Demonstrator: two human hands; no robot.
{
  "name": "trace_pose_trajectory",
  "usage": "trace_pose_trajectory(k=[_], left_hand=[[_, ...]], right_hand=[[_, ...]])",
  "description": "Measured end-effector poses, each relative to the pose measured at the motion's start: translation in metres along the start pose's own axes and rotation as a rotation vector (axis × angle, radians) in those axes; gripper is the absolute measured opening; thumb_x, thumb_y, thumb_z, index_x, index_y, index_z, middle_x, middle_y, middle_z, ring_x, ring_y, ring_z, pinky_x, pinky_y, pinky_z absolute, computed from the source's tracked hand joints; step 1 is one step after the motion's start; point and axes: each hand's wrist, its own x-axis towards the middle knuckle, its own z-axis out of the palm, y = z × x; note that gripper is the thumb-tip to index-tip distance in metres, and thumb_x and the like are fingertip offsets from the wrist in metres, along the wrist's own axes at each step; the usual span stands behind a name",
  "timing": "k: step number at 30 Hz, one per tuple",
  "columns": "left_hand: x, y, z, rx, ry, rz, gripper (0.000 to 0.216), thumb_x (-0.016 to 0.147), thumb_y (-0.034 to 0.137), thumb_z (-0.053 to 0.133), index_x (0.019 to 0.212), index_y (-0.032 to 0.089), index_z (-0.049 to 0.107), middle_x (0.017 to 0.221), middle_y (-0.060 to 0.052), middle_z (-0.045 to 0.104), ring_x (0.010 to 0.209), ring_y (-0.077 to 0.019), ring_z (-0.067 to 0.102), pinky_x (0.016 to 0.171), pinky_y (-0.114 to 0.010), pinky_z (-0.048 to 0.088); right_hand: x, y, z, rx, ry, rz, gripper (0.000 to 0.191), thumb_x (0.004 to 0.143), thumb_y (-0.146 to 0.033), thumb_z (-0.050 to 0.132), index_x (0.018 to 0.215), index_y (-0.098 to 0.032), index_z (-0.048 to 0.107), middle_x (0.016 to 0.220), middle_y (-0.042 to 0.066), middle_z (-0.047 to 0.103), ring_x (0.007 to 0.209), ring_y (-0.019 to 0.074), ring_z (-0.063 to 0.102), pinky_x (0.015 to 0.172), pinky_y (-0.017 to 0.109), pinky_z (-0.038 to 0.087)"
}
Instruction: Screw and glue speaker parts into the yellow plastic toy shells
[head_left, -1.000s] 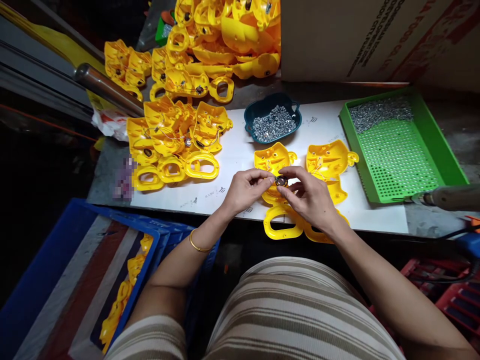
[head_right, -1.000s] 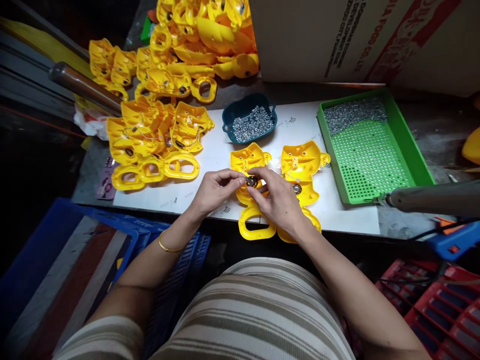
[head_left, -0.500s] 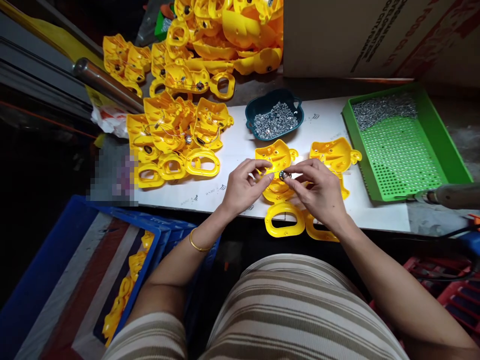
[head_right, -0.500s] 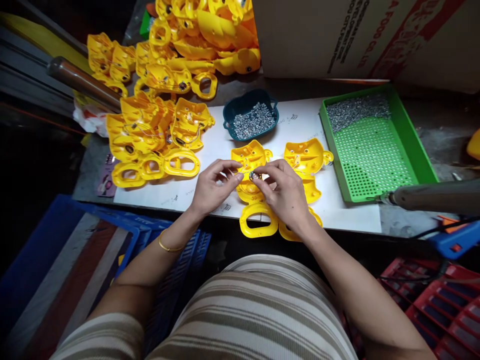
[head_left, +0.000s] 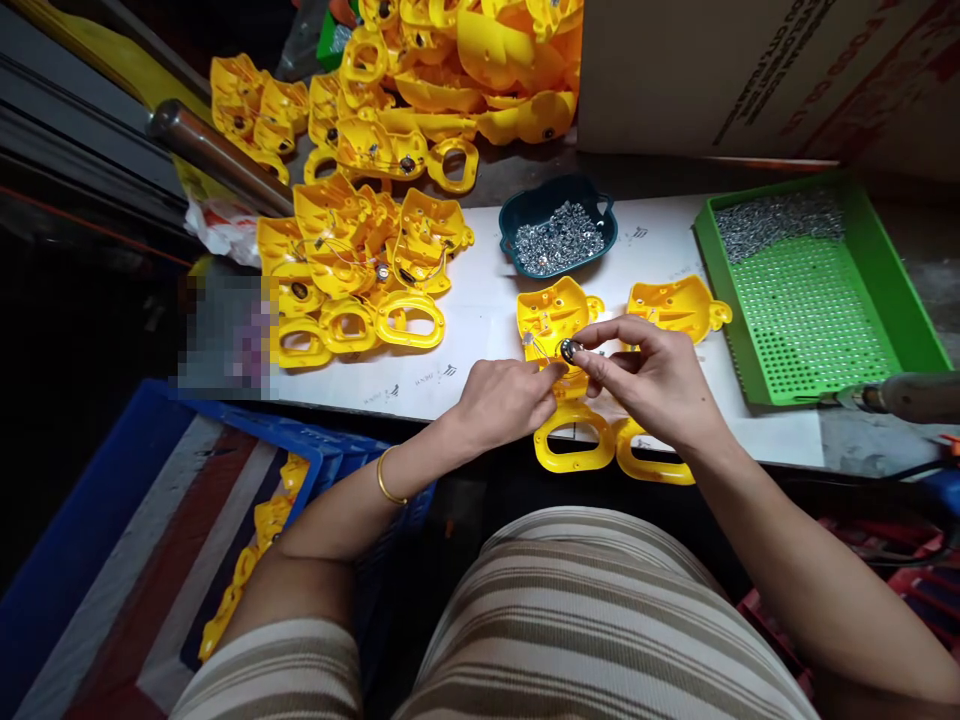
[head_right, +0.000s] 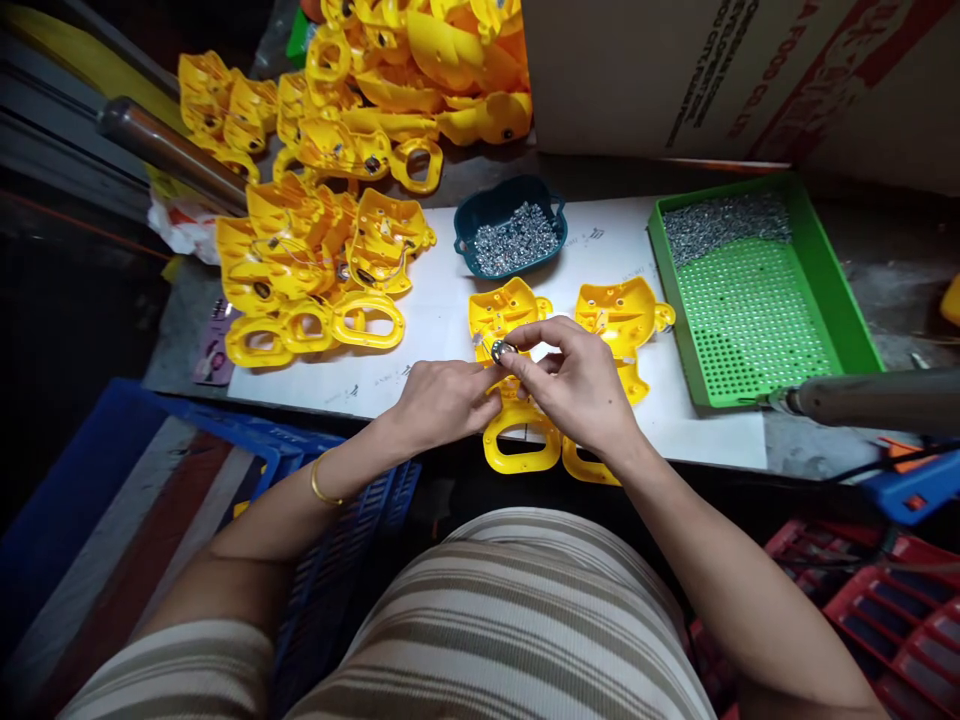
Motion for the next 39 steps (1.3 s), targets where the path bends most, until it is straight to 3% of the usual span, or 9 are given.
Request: trace_pose_trajectory(k=[2,5,11,15,19,24,29,32,39], left_hand=[[0.005,0.001,-0.008,0.012,-0.13,-0.02,0.019,0.086,0.026,0.053,0.097,0.019,0.066,0.081,-0.005,0.071,0.067,-0.0213,0.066,0.05,-0.026,0.033],[0.007,-0.005,-0.014,-0.009,-0.13,0.022,0.015,0.084,0.022,0.057,0.094,0.018,0.067,0.086,-0.006,0.07,0.074,-0.0211,0.066,0.051,-0.025,0.035],[-0.008,-0.033,0.014,-0.208,0.343,0.08,0.018,0.089,0.032,0.057,0.082,0.019,0.067,0.082,-0.003,0.07,0.064,-0.0106,0.062,0.052,-0.02,0.037],[-0.015,-0.029,0.048,-0.599,0.594,-0.184,0.02,0.092,0.035,0.055,0.092,0.017,0.063,0.083,-0.003,0.069,0.062,-0.0084,0.059,0.059,-0.019,0.046],[-0.013,-0.007,0.068,-0.957,0.709,-0.426,0.026,0.093,0.038,0.052,0.109,0.018,0.055,0.096,-0.005,0.063,0.079,-0.0109,0.062,0.065,-0.019,0.051],[-0.016,0.007,0.074,-1.076,0.713,-0.399,0.032,0.089,0.032,0.057,0.118,0.021,0.048,0.115,-0.009,0.057,0.082,-0.0107,0.061,0.066,-0.02,0.052],[-0.022,0.009,0.071,-1.025,0.587,-0.319,0.078,0.076,0.022,0.063,0.144,0.026,0.025,0.141,-0.015,0.045,0.085,-0.0129,0.062,0.07,-0.024,0.053],[-0.021,0.011,0.067,-0.984,0.516,-0.323,0.088,0.074,0.019,0.066,0.148,0.026,0.02,0.139,-0.015,0.049,0.087,-0.0139,0.062,0.072,-0.024,0.052],[-0.015,0.017,0.06,-0.993,0.437,-0.396,0.079,0.076,0.014,0.061,0.147,0.025,0.027,0.126,-0.01,0.058,0.073,-0.0091,0.057,0.066,-0.021,0.051]], right_hand=[[0.0,-0.002,0.0,-0.004,0.004,0.002,0.022,0.076,-0.035,0.071,0.086,-0.015,0.07,0.092,0.005,0.068,0.06,0.0101,0.063,0.056,0.025,0.057],[0.001,0.0,-0.004,-0.007,0.029,0.007,0.024,0.076,-0.036,0.071,0.088,-0.016,0.069,0.091,0.005,0.069,0.056,0.009,0.061,0.054,0.025,0.056],[0.003,0.016,-0.013,-0.209,0.083,-0.055,0.023,0.08,-0.038,0.066,0.092,-0.018,0.069,0.094,0.006,0.07,0.06,0.0127,0.063,0.058,0.029,0.055],[-0.001,0.021,-0.002,-0.462,-0.029,-0.073,0.014,0.084,-0.031,0.063,0.091,-0.02,0.07,0.093,0.004,0.07,0.062,0.0132,0.061,0.065,0.03,0.05],[-0.008,0.016,0.015,-0.778,-0.143,-0.035,0.021,0.09,-0.034,0.056,0.103,-0.025,0.069,0.104,0.004,0.068,0.069,0.0159,0.063,0.056,0.028,0.038],[-0.012,0.019,0.025,-1.015,-0.202,-0.047,0.029,0.095,-0.038,0.045,0.112,-0.027,0.066,0.109,0.005,0.067,0.077,0.0186,0.065,0.048,0.027,0.021],[-0.013,0.028,0.028,-1.029,-0.157,-0.075,0.028,0.096,-0.038,0.044,0.111,-0.028,0.066,0.109,0.004,0.067,0.08,0.0176,0.064,0.048,0.027,0.02],[-0.013,0.032,0.029,-1.024,-0.141,-0.086,0.028,0.096,-0.037,0.044,0.112,-0.029,0.066,0.109,0.004,0.067,0.08,0.0172,0.064,0.047,0.027,0.02],[-0.01,0.033,0.033,-1.026,-0.108,-0.094,0.03,0.097,-0.037,0.042,0.112,-0.029,0.067,0.106,0.005,0.068,0.08,0.0168,0.064,0.048,0.028,0.021]])
